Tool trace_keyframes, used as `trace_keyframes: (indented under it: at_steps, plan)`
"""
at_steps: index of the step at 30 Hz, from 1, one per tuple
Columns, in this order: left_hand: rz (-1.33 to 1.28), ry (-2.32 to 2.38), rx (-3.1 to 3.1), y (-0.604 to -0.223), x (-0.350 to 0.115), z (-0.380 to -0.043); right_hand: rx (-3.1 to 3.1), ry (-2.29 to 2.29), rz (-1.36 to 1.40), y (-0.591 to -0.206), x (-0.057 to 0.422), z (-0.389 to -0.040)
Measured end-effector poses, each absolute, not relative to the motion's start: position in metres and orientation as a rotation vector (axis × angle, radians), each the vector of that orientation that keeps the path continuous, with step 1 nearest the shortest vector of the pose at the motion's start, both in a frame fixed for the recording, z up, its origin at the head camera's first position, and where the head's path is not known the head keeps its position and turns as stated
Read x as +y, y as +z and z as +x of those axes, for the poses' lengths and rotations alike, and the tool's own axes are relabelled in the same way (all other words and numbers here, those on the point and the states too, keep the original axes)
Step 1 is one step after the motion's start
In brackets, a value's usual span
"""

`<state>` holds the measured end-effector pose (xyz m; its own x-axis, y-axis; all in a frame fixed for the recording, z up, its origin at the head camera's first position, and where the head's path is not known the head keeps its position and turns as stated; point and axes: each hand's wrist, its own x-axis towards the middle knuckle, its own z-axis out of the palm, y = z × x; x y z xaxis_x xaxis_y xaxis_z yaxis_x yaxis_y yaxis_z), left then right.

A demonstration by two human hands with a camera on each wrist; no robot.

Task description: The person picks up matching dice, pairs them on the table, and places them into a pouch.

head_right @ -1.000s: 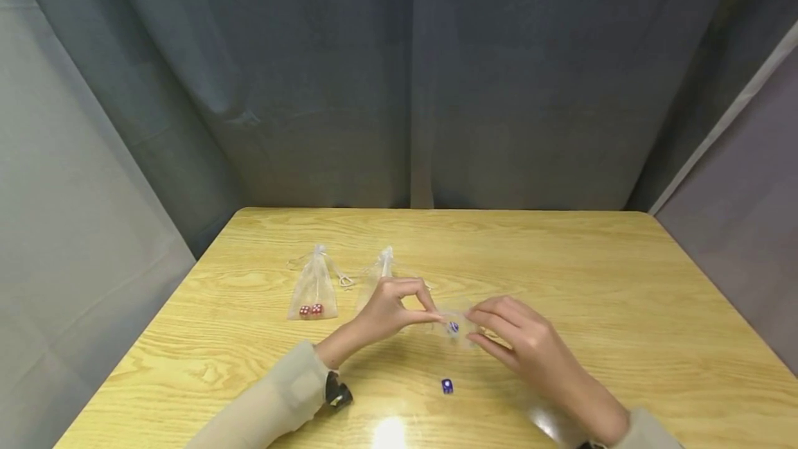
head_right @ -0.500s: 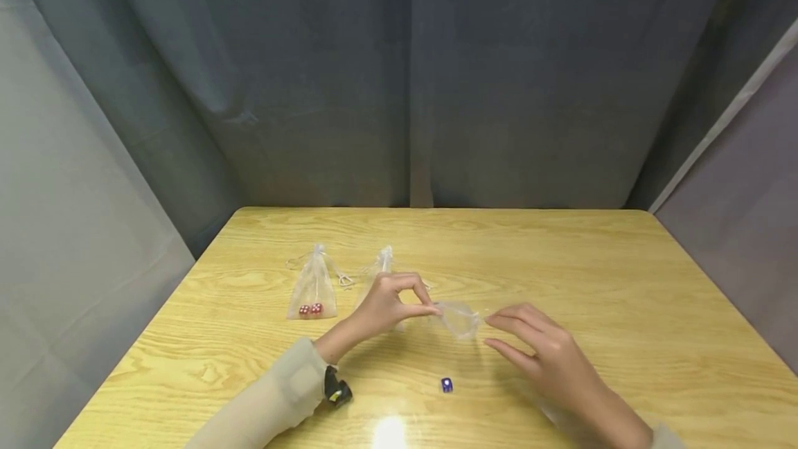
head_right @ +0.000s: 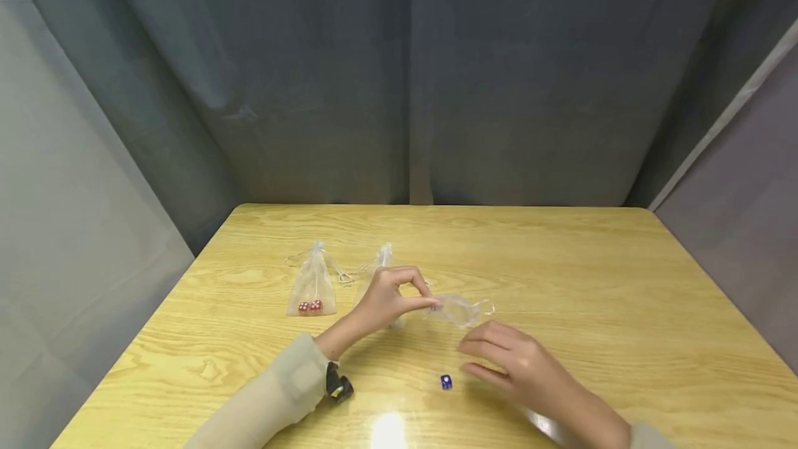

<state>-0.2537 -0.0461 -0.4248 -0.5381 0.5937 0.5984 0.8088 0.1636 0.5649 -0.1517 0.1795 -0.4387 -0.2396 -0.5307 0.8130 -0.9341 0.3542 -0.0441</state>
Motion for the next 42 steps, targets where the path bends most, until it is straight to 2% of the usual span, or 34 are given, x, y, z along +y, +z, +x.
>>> trace_keyframes:
  at_steps: [7, 30, 42]
  plan:
    - [-1.37, -1.289, -2.188, -0.423, -0.046, -0.255, -2.046, 0.673, 1.484, -0.444, 0.17, -0.155]
    - [-1.371, -1.298, -2.221, -0.423, -0.048, -0.253, -2.187, 0.271, 1.529, -0.457, 0.163, -0.165]
    - [-1.392, -1.272, -2.208, -0.422, -0.052, -0.252, -2.077, 0.628, 1.43, -0.447, 0.168, -0.158]
